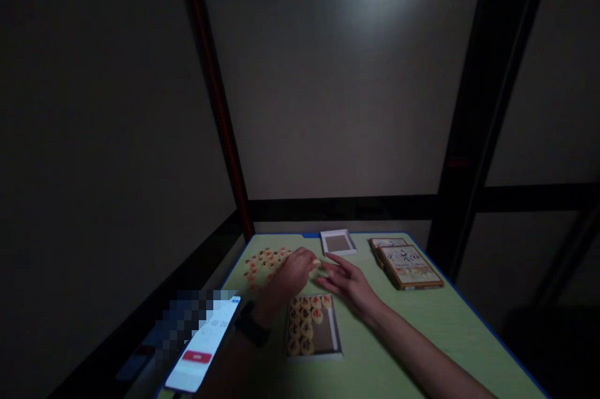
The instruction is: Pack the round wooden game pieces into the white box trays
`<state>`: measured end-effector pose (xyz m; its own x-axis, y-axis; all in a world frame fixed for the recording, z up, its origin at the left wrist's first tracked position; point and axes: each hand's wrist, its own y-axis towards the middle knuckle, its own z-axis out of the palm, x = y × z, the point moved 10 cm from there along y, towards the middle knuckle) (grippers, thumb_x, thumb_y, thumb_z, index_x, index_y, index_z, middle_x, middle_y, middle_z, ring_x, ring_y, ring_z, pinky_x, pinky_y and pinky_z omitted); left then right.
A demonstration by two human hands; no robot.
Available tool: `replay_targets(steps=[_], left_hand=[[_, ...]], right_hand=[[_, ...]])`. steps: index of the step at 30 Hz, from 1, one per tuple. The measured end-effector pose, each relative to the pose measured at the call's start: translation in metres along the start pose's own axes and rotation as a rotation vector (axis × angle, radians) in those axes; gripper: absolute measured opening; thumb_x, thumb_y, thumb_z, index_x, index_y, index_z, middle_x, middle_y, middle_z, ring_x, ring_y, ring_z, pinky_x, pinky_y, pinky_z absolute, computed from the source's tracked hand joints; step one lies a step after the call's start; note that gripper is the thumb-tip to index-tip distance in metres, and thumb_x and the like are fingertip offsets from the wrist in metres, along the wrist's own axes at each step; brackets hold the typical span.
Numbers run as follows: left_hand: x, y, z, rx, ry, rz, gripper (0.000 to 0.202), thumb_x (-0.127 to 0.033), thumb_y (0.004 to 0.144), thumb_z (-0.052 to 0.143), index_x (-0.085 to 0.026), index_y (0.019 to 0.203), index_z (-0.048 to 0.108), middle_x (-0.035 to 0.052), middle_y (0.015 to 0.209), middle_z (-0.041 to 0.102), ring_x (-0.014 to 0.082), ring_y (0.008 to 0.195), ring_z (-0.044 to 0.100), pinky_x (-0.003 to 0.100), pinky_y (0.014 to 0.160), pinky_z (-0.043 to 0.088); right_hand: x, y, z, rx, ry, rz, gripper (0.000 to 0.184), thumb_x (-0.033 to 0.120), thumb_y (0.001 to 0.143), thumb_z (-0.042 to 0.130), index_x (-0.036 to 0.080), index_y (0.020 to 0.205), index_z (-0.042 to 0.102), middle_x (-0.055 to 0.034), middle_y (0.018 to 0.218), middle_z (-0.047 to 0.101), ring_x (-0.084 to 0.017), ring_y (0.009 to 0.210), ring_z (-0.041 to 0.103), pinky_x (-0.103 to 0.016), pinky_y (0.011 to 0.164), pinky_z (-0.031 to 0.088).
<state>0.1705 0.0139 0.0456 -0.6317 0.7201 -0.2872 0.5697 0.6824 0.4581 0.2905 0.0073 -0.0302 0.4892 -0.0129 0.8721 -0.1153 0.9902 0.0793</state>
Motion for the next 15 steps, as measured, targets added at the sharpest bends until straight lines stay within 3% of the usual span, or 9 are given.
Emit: replay_targets(steps=[4,7,11,15], left_hand=[[-0.011,0.021,0.035,-0.012,-0.086,-0.043,0.027,-0.01,0.091,0.043,-0.017,0.097,0.068,0.0087,0.101,0.07,0.0202,0.099,0.063,0.034,0.093,0.05],[-0.016,0.035,0.041,0.015,-0.147,-0.058,0.026,-0.011,0.088,0.049,-0.017,0.098,0.072,0.0092,0.101,0.073,0.021,0.099,0.065,0.033,0.093,0.05],[-0.007,0.034,0.014,-0.057,-0.304,-0.127,0.023,-0.021,0.09,0.053,-0.02,0.099,0.075,0.0058,0.097,0.076,0.019,0.09,0.068,0.028,0.083,0.053],[0.03,0.014,-0.013,-0.202,-0.451,-0.291,0.026,-0.033,0.09,0.054,-0.019,0.095,0.074,0.0021,0.079,0.073,0.0145,0.065,0.064,0.023,0.063,0.05]], right_hand=[[-0.006,0.01,-0.009,-0.028,0.118,0.048,0.046,0.028,0.065,0.089,0.014,0.106,0.073,-0.0089,0.094,0.077,-0.02,0.083,0.075,-0.04,0.092,0.057],[-0.001,0.012,-0.023,-0.053,0.106,0.008,0.04,0.033,0.063,0.091,0.01,0.092,0.077,-0.012,0.092,0.078,-0.02,0.085,0.074,-0.035,0.091,0.058],[0.003,0.01,-0.039,-0.126,0.097,0.023,0.042,0.035,0.051,0.096,0.011,0.079,0.077,-0.0114,0.088,0.078,-0.021,0.085,0.074,-0.033,0.093,0.057],[0.006,0.004,-0.048,-0.181,-0.024,0.034,0.043,0.033,0.044,0.098,0.013,0.075,0.076,-0.0083,0.08,0.077,-0.02,0.079,0.073,-0.035,0.088,0.058]])
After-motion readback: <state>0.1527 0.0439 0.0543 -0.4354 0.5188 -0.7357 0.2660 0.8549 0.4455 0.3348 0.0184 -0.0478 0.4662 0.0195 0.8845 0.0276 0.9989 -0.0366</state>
